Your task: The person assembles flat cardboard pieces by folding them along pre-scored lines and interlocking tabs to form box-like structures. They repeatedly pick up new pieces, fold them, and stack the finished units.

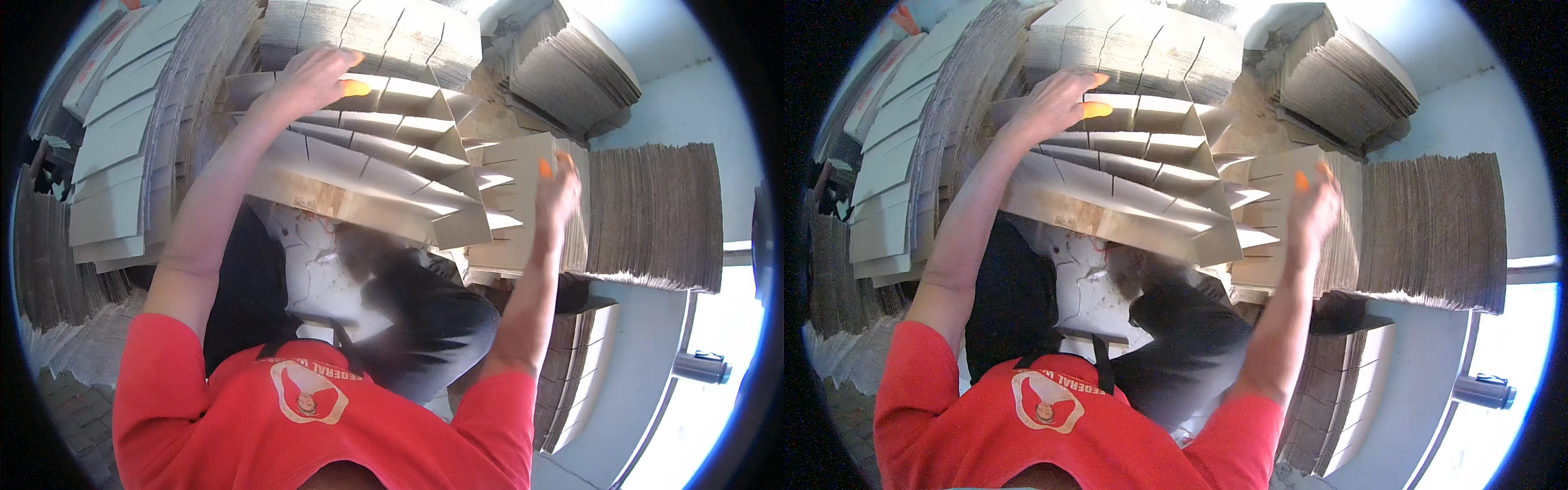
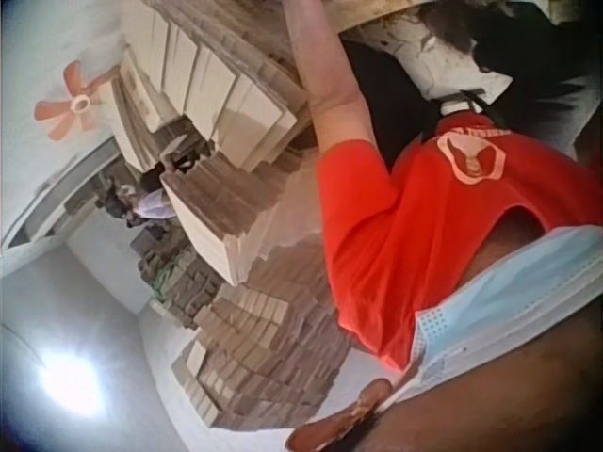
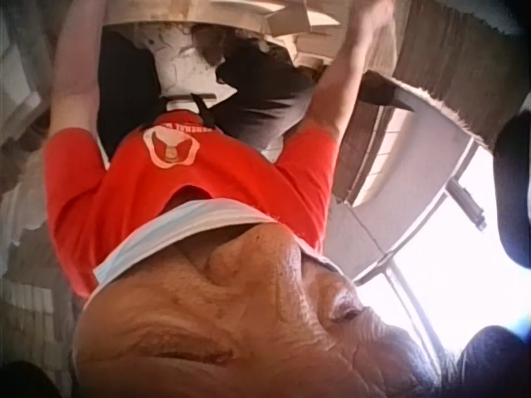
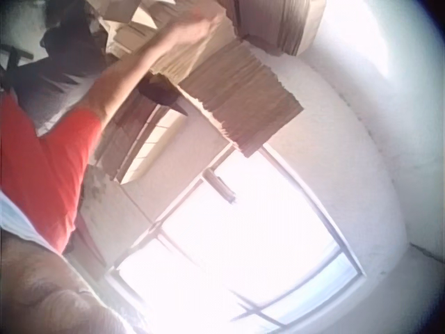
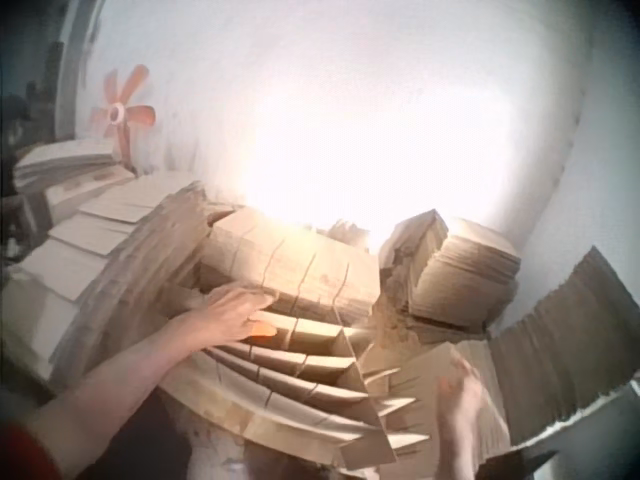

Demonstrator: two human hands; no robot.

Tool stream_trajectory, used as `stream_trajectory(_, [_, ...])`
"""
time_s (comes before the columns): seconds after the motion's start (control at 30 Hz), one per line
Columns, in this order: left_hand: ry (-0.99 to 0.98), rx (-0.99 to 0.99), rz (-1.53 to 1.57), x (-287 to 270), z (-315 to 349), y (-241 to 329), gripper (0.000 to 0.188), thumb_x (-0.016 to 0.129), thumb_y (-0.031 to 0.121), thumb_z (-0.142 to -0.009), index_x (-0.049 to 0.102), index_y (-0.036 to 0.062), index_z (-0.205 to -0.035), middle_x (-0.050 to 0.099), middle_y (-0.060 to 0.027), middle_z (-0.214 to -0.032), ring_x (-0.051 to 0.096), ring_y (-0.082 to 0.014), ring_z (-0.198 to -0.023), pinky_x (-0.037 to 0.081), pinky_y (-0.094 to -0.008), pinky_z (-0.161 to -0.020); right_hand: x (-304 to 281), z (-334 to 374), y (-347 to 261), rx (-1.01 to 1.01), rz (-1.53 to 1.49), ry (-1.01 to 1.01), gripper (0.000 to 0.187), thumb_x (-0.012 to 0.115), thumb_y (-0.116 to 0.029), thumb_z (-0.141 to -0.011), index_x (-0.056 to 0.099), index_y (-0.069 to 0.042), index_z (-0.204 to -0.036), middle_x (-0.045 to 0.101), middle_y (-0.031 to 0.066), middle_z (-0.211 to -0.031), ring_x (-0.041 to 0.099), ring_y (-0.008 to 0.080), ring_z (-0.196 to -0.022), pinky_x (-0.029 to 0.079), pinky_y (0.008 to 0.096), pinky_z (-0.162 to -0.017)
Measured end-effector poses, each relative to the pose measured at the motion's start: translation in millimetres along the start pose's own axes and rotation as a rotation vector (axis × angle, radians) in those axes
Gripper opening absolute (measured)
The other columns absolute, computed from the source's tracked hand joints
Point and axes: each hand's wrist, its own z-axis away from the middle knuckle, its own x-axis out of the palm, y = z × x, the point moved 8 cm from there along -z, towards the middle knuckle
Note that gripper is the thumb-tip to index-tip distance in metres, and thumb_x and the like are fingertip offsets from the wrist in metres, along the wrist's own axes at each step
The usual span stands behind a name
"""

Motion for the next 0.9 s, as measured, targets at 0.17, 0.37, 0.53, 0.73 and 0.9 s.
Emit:
stream_trajectory(0.17, [-0.042,0.241,0.361,27.8,-43.0,103.7,0.039,0.067,0.036,-0.09,0.069,-0.0004,-0.104,0.066,-0.0178,-0.079,0.065,-0.0256,-0.077,0.052,-0.0406,-0.073,7.0,64.3,91.7,0.142,0.412,-0.357,0.062,0.079,-0.028,-0.076,0.053,-0.003,-0.126,0.057,0.0205,-0.116,0.051,0.0366,-0.115,0.045,0.0441,-0.095])
stream_trajectory(0.37, [-0.164,0.423,0.12,112.3,-90.0,180.4,0.03,0.067,0.024,-0.084,0.06,-0.003,-0.073,0.061,-0.0155,-0.067,0.064,-0.0257,-0.064,0.051,-0.0419,-0.056,13.6,62.9,119.2,-0.011,0.293,-0.226,0.058,0.081,-0.018,-0.071,0.055,-0.003,-0.121,0.059,0.0193,-0.111,0.055,0.0371,-0.109,0.048,0.0452,-0.088])
stream_trajectory(0.53, [-0.269,0.323,0.265,122.8,-106.4,163.9,0.014,0.062,0.009,-0.085,0.062,-0.0016,-0.076,0.063,-0.0157,-0.069,0.063,-0.0226,-0.063,0.048,-0.0392,-0.053,20.8,53.1,130.9,0.104,0.245,-0.169,0.048,0.08,-0.023,-0.075,0.057,-0.002,-0.112,0.065,0.0218,-0.103,0.063,0.039,-0.096,0.049,0.0469,-0.08])
stream_trajectory(0.73, [0.048,0.228,0.553,25.1,-57.1,133.3,0.026,0.068,0.027,-0.089,0.069,0.0027,-0.099,0.066,-0.0134,-0.076,0.065,-0.0187,-0.069,0.047,-0.0364,-0.063,8.1,41.7,154.0,0.08,0.209,-0.112,0.039,0.072,-0.027,-0.084,0.056,0.001,-0.107,0.065,0.0251,-0.101,0.065,0.0377,-0.09,0.049,0.0491,-0.077])
stream_trajectory(0.9, [-0.192,0.118,0.204,22.4,45.7,90.5,0.036,0.073,0.03,-0.083,0.069,-0.001,-0.102,0.07,-0.0152,-0.086,0.069,-0.024,-0.076,0.054,-0.0379,-0.073,-75.7,-12.1,105.3,-0.081,0.058,0.148,0.032,0.067,-0.014,-0.091,0.061,0.001,-0.118,0.068,0.0139,-0.09,0.061,0.0164,-0.07,0.057,0.0283,-0.072])
